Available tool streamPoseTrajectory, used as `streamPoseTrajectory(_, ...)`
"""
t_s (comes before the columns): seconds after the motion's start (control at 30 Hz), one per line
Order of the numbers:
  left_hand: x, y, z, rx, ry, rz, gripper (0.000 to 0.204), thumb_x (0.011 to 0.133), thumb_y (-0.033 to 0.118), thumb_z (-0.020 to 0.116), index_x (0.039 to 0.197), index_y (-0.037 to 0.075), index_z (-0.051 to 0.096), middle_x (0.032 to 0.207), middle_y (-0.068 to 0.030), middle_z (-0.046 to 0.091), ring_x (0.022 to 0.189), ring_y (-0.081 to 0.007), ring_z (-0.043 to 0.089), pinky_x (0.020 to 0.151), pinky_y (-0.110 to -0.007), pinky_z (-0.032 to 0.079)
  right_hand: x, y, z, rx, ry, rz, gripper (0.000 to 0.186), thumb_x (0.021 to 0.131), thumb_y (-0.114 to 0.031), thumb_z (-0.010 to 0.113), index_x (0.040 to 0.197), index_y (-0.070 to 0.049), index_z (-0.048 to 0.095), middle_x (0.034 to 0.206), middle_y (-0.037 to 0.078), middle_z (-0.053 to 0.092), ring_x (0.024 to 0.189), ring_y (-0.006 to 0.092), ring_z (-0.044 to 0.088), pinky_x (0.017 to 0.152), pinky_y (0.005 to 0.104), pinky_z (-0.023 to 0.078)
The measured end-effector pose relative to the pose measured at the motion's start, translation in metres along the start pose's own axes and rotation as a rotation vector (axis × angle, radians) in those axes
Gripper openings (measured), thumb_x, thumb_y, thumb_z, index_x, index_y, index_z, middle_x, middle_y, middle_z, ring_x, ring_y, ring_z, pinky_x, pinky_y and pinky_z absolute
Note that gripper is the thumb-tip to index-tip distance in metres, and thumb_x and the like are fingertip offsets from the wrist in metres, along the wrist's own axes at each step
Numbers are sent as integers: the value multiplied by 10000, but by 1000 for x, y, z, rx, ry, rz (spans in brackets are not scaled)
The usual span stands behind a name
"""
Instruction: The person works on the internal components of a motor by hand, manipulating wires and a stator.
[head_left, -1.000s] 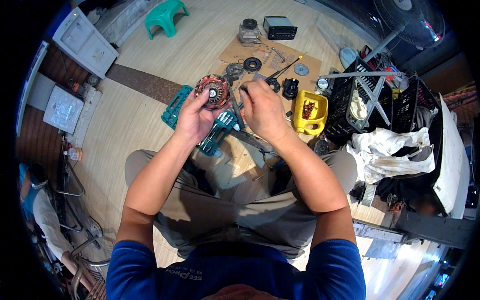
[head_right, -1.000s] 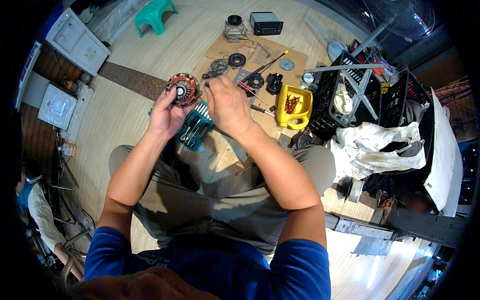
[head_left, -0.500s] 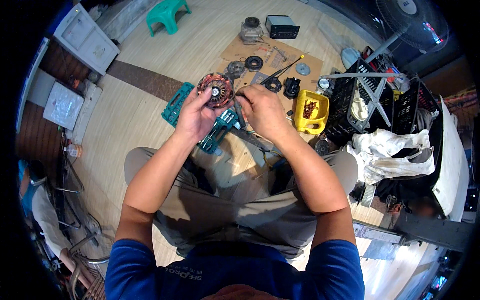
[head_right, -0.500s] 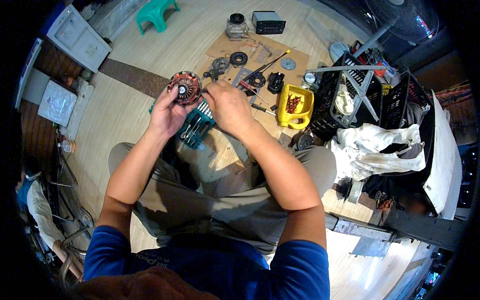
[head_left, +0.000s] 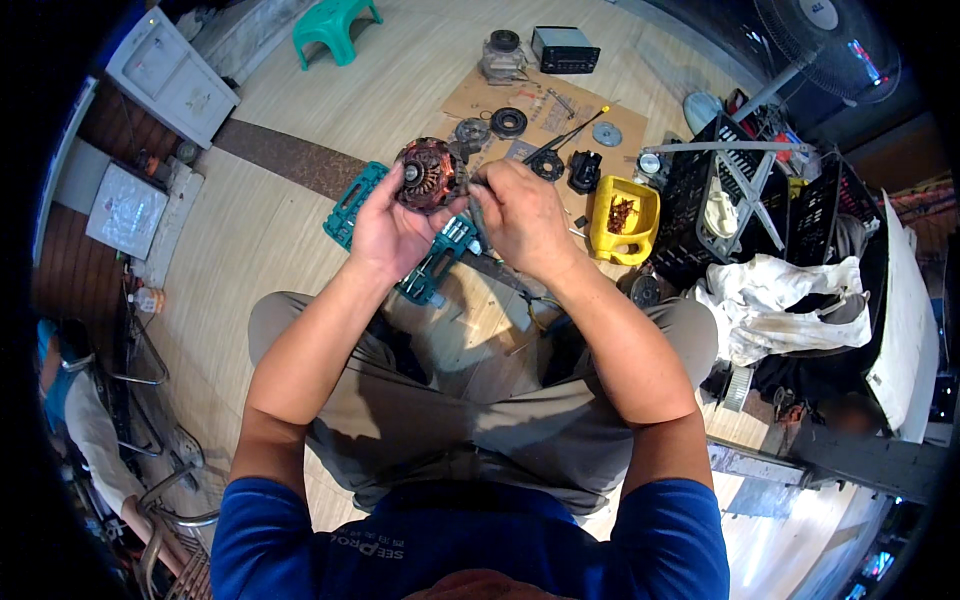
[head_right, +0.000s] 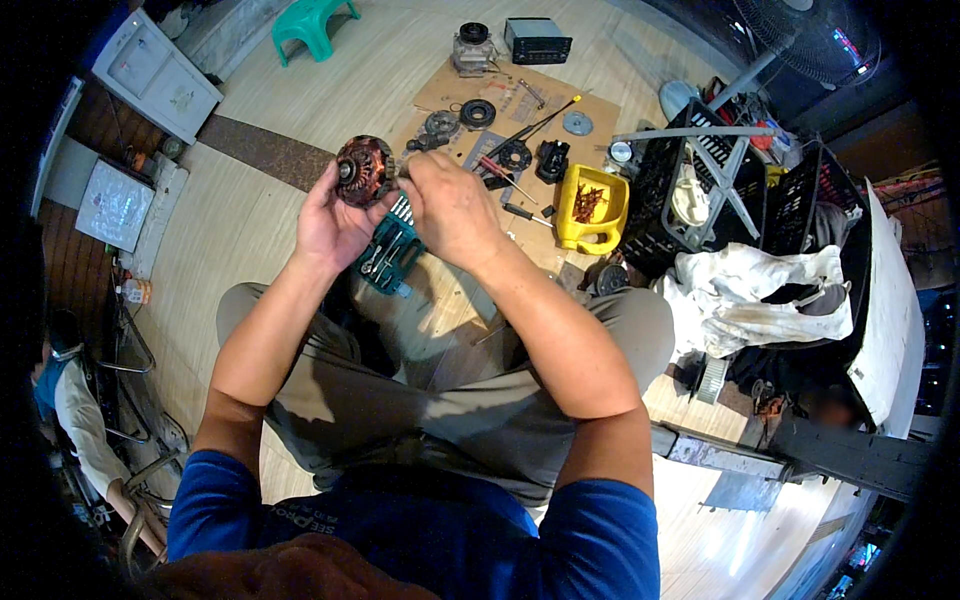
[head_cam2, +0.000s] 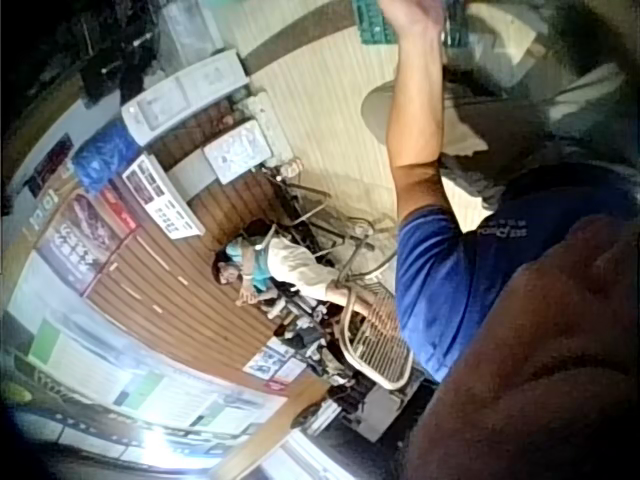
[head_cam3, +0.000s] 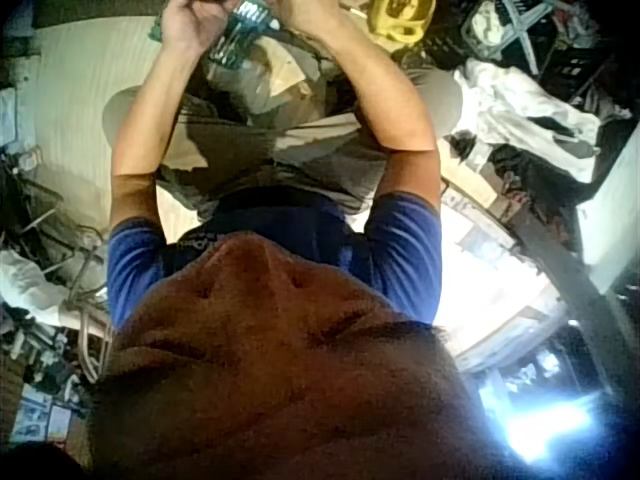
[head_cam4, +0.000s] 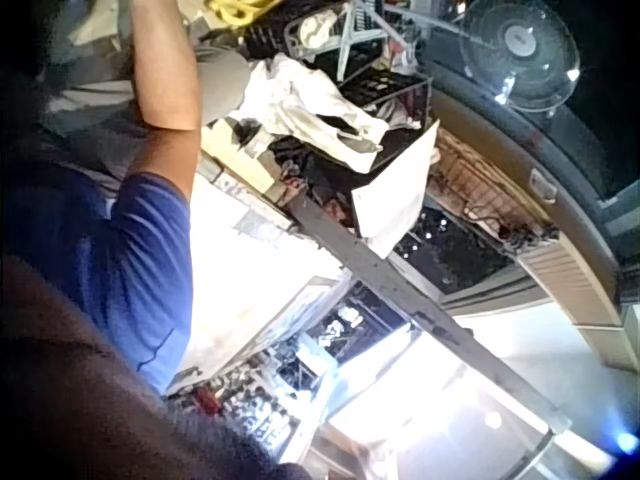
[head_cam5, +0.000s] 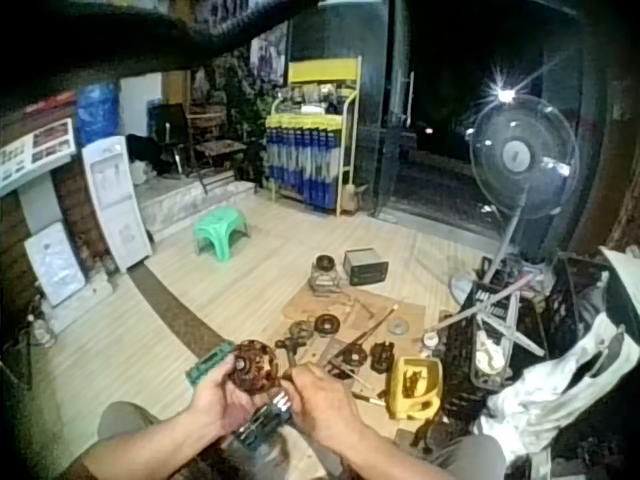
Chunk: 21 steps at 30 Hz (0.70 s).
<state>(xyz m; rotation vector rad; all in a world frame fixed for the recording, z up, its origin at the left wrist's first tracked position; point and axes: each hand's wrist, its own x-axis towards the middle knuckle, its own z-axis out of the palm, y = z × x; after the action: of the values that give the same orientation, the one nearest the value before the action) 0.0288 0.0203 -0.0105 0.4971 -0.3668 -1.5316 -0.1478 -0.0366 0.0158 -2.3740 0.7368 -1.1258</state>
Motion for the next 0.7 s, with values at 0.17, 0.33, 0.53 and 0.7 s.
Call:
streamPoseTrajectory(0.17, 1, 2, -8, -24, -56, -19, 392, 979, 344, 402, 1200, 50, 538, 1140, -114, 637, 1022, -254, 622, 874, -433, 519, 2, -2, 4, 20, 44, -47, 95, 815, -52, 586, 842, -3, 509, 809, 186, 551, 784, 383, 564, 670, 446, 473)
streamPoseTrajectory(0.33, 2, 0, 5, 49, 44, 2, 353, 979, 297, 424, 1201, 40, 518, 1118, -105, 633, 988, -249, 630, 856, -440, 536, -1, -1, 2, -31, 29, -38, 99, 801, -46, 609, 837, -6, 525, 798, 175, 555, 764, 373, 572, 655, 431, 477)
streamPoseTrajectory(0.53, 2, 0, 5, 269, 53, -32, 378, 981, 317, 433, 1231, 47, 516, 1149, -101, 630, 1019, -231, 624, 867, -414, 524, -6, 5, 3, -154, -83, -60, 115, 758, -35, 590, 851, -20, 524, 830, 174, 564, 780, 370, 597, 666, 440, 488)
streamPoseTrajectory(0.7, 2, 1, -3, 318, -19, -129, 354, 979, 282, 458, 1243, 50, 503, 1122, -93, 633, 974, -211, 641, 826, -406, 545, -6, 7, 7, -140, -112, -27, 106, 778, -62, 586, 855, -16, 529, 841, 183, 569, 793, 375, 599, 680, 444, 489)
